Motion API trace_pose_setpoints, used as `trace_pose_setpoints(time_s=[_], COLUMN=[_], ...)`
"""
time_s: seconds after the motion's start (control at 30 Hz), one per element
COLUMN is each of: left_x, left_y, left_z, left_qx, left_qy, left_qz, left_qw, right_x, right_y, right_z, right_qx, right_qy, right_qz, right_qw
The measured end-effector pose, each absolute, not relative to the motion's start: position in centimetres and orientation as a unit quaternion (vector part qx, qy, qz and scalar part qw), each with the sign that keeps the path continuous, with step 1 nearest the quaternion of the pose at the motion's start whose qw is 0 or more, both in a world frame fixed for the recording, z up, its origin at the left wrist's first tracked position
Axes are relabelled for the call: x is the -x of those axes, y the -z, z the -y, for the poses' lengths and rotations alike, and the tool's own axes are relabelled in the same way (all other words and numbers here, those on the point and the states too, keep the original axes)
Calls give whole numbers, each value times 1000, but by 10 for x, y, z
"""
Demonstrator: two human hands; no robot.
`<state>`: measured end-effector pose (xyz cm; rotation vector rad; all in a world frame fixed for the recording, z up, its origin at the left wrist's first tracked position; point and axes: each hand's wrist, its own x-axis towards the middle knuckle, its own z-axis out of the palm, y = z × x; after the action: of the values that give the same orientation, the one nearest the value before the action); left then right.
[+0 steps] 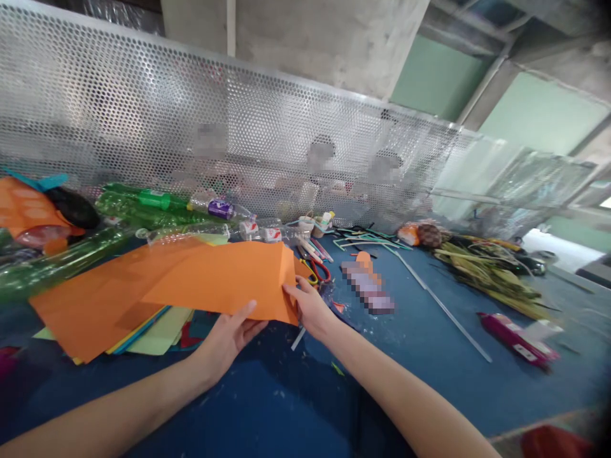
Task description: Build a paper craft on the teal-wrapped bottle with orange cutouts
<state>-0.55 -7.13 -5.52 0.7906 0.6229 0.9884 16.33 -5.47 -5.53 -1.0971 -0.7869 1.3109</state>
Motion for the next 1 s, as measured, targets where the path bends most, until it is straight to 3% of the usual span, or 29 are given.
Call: trace_pose_setpoints(time_s=[0.13,0.33,0.67,0.87,1.0], left_x=[2,4,3,-1,-4], left_y=[56,62,70,71,69], left_z=[73,71,69,70,70], left_qx=[-364,-348,-327,-288,-282], left_qy=[-416,-468,-439,-486,-493], left_qz=[-294,-319,-329,-343,-358], left_qw=[780,747,770,750,741], right_x=[-163,-168,-171,-189,-225], right_y=[56,56,53,38,17], right_z=[55,53,54,48,31], right_qx=[486,497,536,609,687], right_qy=[-538,-504,-454,-386,-257], right_qz=[369,410,517,572,606], right_qw=[582,575,489,391,308])
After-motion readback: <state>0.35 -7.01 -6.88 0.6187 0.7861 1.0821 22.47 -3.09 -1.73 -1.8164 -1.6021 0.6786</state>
